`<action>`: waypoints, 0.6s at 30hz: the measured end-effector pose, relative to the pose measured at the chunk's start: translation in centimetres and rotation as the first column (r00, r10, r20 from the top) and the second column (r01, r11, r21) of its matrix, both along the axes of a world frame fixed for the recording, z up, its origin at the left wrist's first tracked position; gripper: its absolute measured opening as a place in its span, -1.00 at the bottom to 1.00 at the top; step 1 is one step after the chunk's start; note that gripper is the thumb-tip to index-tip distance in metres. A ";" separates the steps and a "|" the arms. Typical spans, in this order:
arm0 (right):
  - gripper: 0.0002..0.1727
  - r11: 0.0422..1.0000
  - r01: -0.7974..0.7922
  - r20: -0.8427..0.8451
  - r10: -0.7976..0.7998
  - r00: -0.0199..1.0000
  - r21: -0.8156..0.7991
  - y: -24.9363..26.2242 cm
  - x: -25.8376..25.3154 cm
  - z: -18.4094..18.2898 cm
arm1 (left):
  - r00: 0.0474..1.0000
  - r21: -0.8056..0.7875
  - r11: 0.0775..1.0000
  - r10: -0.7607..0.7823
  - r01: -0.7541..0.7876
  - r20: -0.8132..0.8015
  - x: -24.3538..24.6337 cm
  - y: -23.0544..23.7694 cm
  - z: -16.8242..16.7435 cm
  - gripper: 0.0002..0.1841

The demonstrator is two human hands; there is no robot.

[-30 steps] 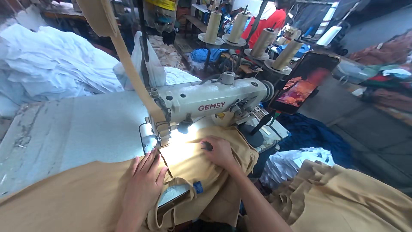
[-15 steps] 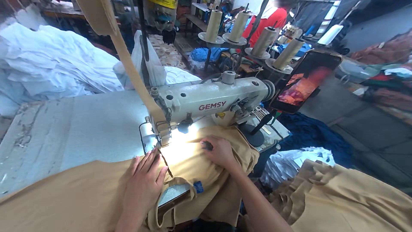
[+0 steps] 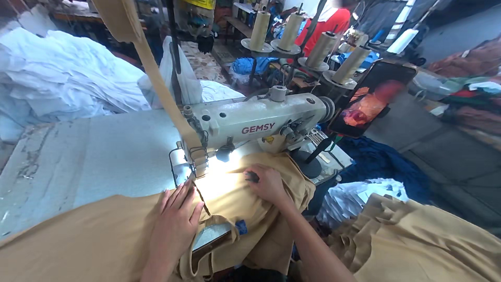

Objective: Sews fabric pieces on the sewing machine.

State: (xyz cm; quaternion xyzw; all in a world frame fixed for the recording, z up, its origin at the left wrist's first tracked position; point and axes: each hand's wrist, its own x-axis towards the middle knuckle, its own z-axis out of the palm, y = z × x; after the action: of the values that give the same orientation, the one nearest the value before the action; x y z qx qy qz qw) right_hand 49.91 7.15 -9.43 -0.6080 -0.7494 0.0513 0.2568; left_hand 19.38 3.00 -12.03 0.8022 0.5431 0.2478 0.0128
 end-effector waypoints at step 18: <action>-0.73 0.996 0.075 0.024 -0.074 0.997 -0.049 -0.2 -0.5 0.4 | 0.986 -0.073 0.997 0.001 -0.013 -0.169 0.2 0.3 1.1 -0.31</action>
State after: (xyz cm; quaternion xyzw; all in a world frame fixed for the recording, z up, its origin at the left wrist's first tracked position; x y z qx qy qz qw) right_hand 49.40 6.94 -9.04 -0.6424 -0.7276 0.0538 0.2348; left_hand 19.56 3.31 -10.93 0.8174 0.5538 0.1589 -0.0045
